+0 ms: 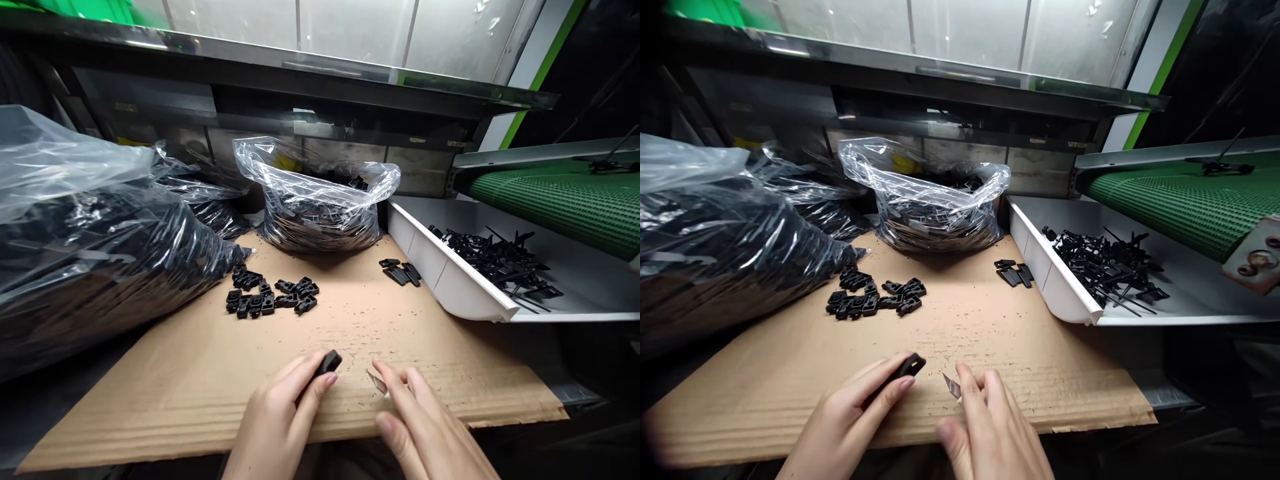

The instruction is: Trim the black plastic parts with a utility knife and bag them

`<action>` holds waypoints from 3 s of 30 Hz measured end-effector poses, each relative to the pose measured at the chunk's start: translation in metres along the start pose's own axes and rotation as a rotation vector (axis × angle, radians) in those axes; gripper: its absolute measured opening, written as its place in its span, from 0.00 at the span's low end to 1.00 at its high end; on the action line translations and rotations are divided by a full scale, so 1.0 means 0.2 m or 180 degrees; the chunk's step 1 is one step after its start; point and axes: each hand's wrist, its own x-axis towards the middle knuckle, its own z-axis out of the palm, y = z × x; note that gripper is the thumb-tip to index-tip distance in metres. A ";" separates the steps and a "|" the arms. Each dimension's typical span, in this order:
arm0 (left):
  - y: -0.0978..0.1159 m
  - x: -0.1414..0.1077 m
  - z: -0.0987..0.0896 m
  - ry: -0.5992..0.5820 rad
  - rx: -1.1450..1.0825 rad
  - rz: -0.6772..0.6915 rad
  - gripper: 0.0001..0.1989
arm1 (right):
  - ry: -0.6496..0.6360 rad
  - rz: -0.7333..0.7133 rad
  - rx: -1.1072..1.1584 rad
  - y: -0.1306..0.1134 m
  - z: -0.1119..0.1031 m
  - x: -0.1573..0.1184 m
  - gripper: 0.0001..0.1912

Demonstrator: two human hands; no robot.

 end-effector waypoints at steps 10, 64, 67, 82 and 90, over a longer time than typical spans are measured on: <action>-0.03 -0.04 0.08 0.0117 0.1112 0.0873 0.07 | -0.0258 -0.0141 -0.0097 -0.01 0.05 0.12 0.14; 0.05 -0.03 -0.02 -0.0404 -0.1951 -0.1572 0.16 | -0.1549 0.1345 0.3328 -0.09 -0.11 0.20 0.10; 0.05 -0.01 -0.02 -0.0479 -0.2136 -0.1657 0.17 | -0.1197 0.1262 0.3184 -0.10 -0.07 0.16 0.09; 0.09 -0.03 0.03 -0.0012 -0.2624 -0.1600 0.06 | 0.0313 -0.0727 0.0183 -0.01 -0.05 0.07 0.17; 0.09 -0.07 0.07 0.0810 -0.1753 -0.0893 0.09 | 0.0823 -0.0927 0.0846 -0.07 0.03 0.07 0.11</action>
